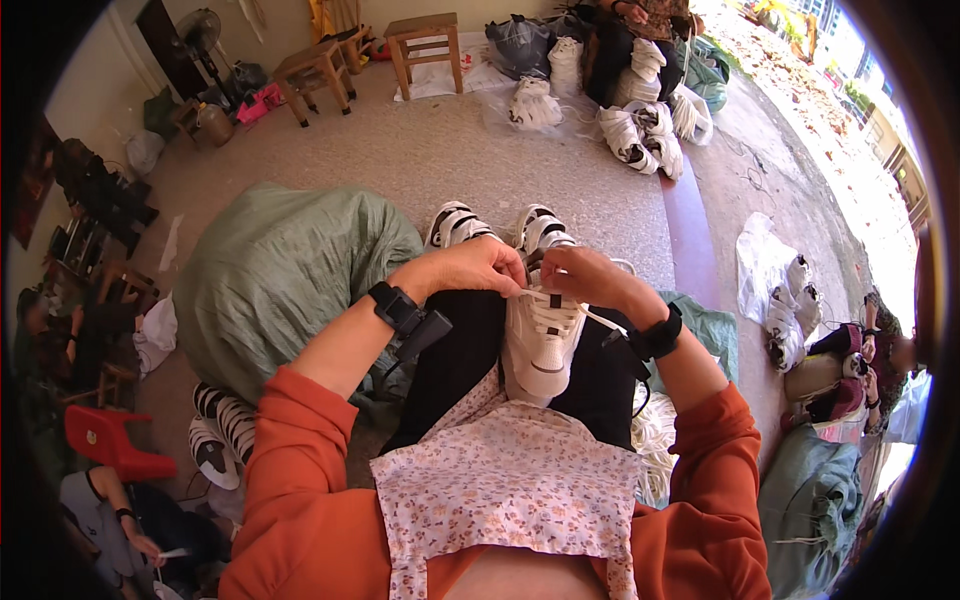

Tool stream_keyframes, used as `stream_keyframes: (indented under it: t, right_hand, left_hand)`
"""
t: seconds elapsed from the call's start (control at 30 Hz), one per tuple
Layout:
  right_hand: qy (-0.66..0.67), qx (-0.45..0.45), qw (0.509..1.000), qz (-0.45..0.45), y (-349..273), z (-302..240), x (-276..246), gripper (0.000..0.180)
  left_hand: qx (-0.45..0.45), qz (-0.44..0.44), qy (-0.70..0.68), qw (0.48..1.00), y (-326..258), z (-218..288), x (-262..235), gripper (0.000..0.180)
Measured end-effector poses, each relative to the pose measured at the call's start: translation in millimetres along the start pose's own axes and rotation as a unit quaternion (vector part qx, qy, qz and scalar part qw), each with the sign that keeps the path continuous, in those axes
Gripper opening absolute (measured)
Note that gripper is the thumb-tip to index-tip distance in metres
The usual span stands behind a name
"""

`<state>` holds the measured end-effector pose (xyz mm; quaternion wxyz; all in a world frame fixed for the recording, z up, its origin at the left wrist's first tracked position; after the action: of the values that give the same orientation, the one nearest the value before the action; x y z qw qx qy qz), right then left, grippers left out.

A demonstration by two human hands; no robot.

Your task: The recorder is lacing a pair of white shoes while sitting on the floor in a manufacturing or assembly area.

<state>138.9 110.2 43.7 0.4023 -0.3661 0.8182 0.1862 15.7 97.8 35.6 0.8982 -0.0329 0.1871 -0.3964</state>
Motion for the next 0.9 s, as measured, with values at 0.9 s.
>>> stream_keyframes:
  t: [0.9]
  right_hand:
    - [0.271, 0.162, 0.946, 0.072, -97, 25, 20, 0.041]
  left_hand:
    - [0.059, 0.084, -0.058, 0.993, 11, 1, 8, 0.017]
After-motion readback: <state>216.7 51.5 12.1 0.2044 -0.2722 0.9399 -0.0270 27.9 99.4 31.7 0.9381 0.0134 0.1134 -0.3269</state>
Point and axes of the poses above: each hand's wrist, its own y-axis towards the middle knuckle, its own x-axis out of the palm, z = x × y, the point moved 8 cm from there along y, towards the middle knuckle
